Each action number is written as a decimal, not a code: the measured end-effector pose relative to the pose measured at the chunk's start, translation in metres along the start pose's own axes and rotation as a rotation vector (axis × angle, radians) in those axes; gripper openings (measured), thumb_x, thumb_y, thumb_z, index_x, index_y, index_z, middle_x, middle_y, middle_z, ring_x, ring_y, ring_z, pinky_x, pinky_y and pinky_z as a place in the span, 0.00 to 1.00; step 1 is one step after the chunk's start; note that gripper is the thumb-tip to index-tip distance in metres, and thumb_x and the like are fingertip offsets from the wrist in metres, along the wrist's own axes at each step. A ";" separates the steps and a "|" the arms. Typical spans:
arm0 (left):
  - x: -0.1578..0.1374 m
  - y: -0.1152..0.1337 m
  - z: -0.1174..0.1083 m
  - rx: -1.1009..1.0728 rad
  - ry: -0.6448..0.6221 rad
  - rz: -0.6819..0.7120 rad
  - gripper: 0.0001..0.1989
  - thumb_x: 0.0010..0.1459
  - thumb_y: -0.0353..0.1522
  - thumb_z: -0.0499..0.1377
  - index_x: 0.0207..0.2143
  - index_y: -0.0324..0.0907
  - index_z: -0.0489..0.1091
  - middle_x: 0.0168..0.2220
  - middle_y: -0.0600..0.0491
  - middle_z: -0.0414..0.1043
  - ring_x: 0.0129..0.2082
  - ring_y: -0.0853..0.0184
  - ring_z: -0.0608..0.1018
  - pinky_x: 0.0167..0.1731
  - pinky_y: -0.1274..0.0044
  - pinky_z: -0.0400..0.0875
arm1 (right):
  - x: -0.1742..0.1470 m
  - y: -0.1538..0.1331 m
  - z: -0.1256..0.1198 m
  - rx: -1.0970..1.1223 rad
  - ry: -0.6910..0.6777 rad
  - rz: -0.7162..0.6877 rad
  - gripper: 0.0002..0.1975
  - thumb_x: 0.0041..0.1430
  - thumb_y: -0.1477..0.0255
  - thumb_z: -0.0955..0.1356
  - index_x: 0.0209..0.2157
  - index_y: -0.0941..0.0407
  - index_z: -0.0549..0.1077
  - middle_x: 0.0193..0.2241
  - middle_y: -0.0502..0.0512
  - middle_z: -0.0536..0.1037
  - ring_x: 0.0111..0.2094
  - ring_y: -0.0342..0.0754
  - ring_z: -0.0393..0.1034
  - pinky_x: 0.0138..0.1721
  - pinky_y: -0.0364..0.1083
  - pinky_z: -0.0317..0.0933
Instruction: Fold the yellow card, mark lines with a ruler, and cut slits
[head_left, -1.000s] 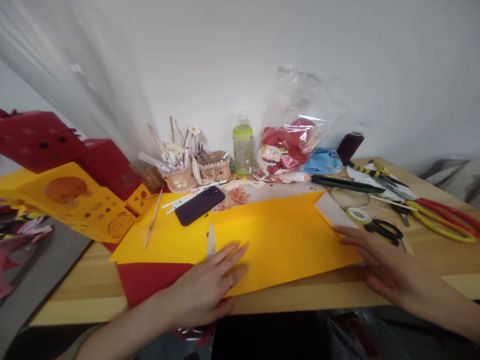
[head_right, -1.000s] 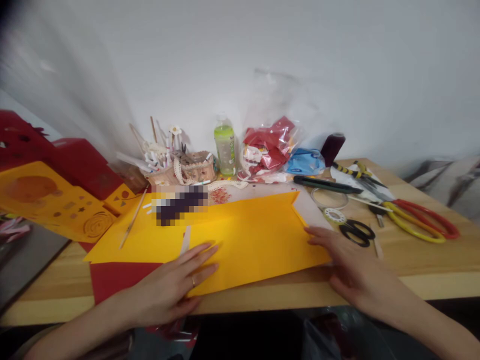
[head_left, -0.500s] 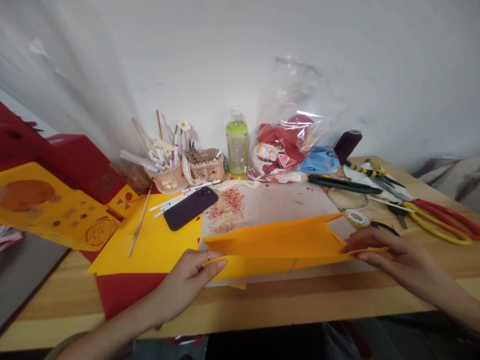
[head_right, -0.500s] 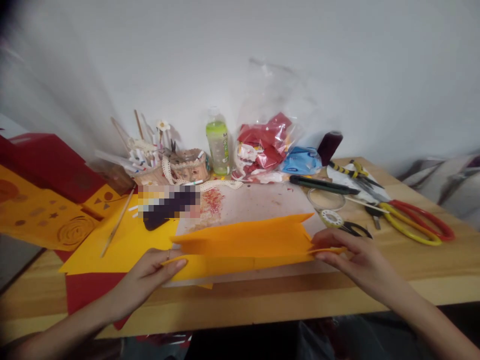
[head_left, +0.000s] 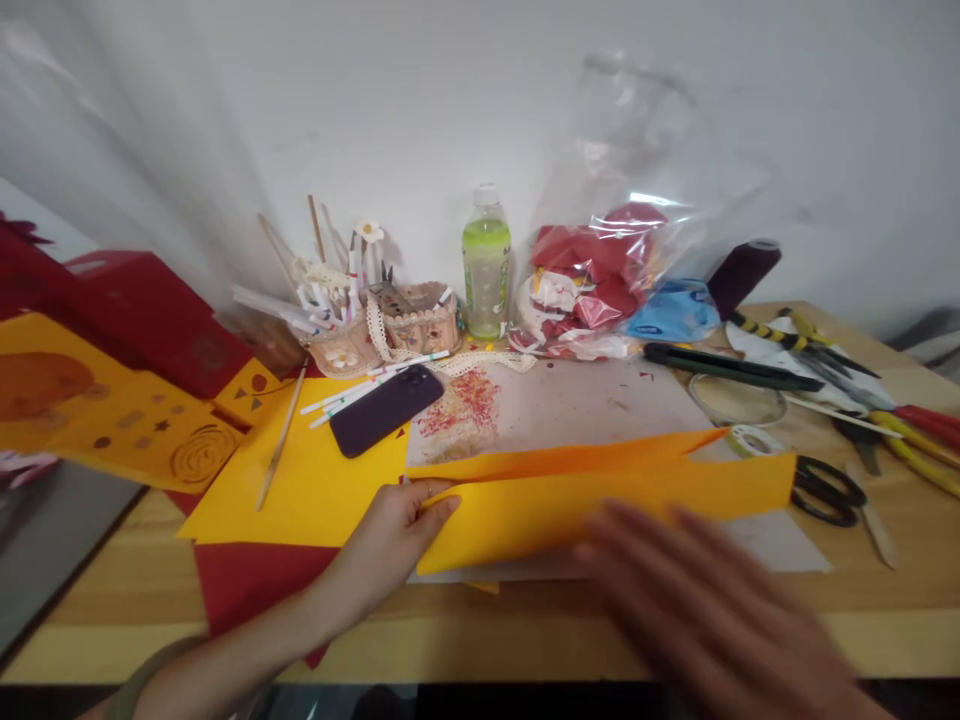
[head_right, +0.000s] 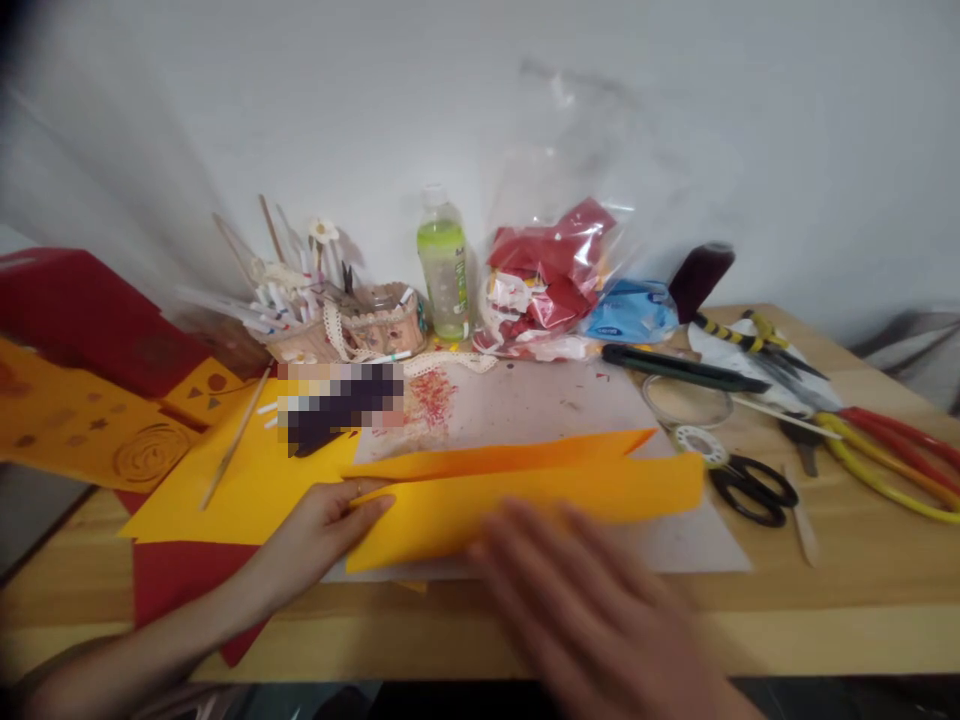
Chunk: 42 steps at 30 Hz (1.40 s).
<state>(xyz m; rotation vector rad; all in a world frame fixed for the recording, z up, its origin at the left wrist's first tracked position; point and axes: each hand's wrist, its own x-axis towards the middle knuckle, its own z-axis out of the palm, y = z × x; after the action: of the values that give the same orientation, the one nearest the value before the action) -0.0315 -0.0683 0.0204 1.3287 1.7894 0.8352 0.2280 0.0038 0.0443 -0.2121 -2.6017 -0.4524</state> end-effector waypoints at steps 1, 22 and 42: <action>0.000 0.001 0.001 -0.002 -0.013 0.001 0.16 0.55 0.39 0.52 0.30 0.38 0.75 0.24 0.53 0.73 0.23 0.68 0.71 0.24 0.79 0.64 | 0.011 -0.006 0.003 0.057 -0.060 -0.133 0.20 0.63 0.77 0.55 0.53 0.55 0.66 0.52 0.53 0.71 0.55 0.51 0.60 0.54 0.51 0.55; 0.013 -0.029 -0.044 0.052 0.077 0.163 0.05 0.54 0.29 0.58 0.28 0.40 0.73 0.28 0.55 0.76 0.29 0.69 0.76 0.32 0.79 0.66 | 0.056 0.007 0.074 0.381 -0.237 -0.277 0.24 0.62 0.62 0.60 0.55 0.62 0.64 0.54 0.58 0.68 0.52 0.54 0.65 0.48 0.52 0.64; 0.024 -0.038 -0.043 0.017 0.088 0.076 0.07 0.52 0.32 0.57 0.30 0.40 0.75 0.30 0.55 0.77 0.28 0.68 0.76 0.27 0.79 0.67 | 0.056 0.009 0.083 0.339 -0.292 -0.322 0.32 0.61 0.57 0.60 0.61 0.61 0.54 0.57 0.57 0.61 0.55 0.52 0.61 0.46 0.52 0.66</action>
<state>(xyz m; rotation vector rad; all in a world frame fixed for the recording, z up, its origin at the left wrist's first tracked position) -0.0908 -0.0575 0.0065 1.3974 1.8268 0.9349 0.1452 0.0451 0.0059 0.2796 -2.9598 -0.0828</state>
